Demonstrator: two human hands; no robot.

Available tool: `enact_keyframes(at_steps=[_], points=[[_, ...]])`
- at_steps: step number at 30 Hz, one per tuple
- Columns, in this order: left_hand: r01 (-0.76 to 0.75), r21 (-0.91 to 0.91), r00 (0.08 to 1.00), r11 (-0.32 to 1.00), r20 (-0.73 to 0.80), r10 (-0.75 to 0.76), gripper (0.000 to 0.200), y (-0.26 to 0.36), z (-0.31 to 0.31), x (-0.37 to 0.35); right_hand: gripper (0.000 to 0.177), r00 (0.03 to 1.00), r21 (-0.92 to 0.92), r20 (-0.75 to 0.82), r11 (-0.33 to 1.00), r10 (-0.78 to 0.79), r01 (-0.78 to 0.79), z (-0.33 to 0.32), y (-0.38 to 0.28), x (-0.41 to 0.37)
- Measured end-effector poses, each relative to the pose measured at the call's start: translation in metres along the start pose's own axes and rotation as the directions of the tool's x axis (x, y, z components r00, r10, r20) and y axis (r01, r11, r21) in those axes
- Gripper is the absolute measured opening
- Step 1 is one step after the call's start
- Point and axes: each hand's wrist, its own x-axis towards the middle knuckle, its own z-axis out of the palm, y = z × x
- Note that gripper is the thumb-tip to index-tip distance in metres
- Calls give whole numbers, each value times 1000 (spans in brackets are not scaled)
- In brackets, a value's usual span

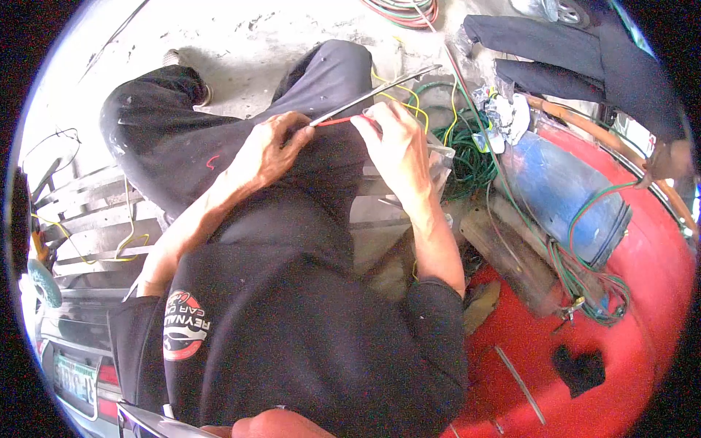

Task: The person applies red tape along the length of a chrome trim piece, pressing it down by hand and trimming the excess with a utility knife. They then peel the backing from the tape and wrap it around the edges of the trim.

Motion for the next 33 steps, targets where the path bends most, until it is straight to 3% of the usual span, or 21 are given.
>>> enact_keyframes(at_steps=[1,6,13,33], points=[[22,-7,999,1000,24,-22,38,0,-1,1,20,1000,47,-12,999,21,-20,1,0,-1],[237,-92,944,967,259,-206,45,7,-14,9,24,995,-190,-76,979,68,-81,13,-13,3],[285,-182,930,941,288,-226,51,3,-16,15,27,984,-239,-101,957,143,-164,21,-21,7],[250,-142,944,958,256,-209,48,-1,-10,12,29,976,-218,-86,952,199,-213,32,-13,13]])
